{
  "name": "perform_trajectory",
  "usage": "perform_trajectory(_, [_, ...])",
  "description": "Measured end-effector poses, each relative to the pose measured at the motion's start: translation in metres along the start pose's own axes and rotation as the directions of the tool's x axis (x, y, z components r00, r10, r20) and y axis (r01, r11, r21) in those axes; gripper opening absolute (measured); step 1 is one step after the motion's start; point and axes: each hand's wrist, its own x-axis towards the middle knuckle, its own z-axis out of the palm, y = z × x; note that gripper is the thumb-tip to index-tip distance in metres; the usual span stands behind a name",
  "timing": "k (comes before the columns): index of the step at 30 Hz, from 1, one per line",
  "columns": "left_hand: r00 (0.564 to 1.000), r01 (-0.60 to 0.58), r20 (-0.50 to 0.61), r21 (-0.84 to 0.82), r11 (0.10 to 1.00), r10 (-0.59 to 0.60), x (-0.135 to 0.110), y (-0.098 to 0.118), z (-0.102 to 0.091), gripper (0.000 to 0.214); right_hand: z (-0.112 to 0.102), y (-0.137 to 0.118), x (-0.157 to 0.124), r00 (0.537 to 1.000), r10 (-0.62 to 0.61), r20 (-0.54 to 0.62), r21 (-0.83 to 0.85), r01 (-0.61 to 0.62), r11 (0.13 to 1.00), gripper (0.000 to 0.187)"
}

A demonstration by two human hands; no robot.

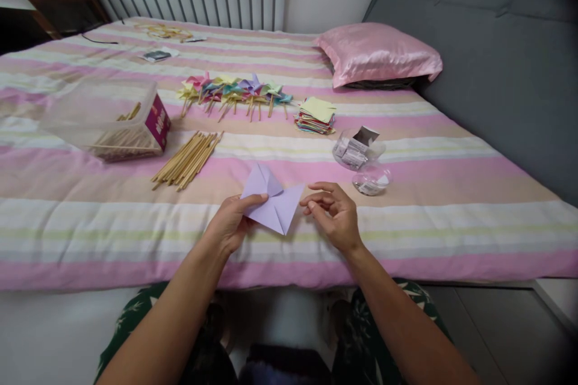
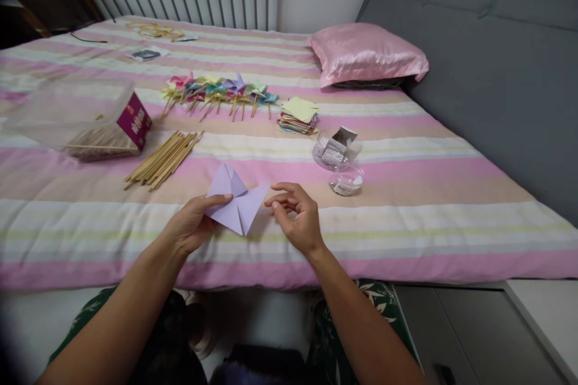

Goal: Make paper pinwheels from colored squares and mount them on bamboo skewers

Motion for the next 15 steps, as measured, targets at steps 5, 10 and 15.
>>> perform_trajectory(5, [0.999,0.047,-0.003,-0.078,0.996,-0.048,0.0007,-0.001,0.0024,0.02,0.0037,0.0,-0.0051,0.986,-0.024,0.166,-0.074,0.036,0.997,0.022])
perform_trajectory(10, [0.997,0.068,0.033,-0.064,0.996,-0.066,0.0003,-0.0035,0.0021,0.02,0.0038,0.0011,-0.0042,0.977,-0.051,0.209,-0.159,0.085,0.984,0.018])
perform_trajectory(15, [0.993,0.078,0.092,0.014,0.997,-0.079,0.0003,-0.0057,0.001,0.027,0.0024,0.0021,-0.0028,0.973,-0.066,0.221,-0.161,0.103,0.982,0.017])
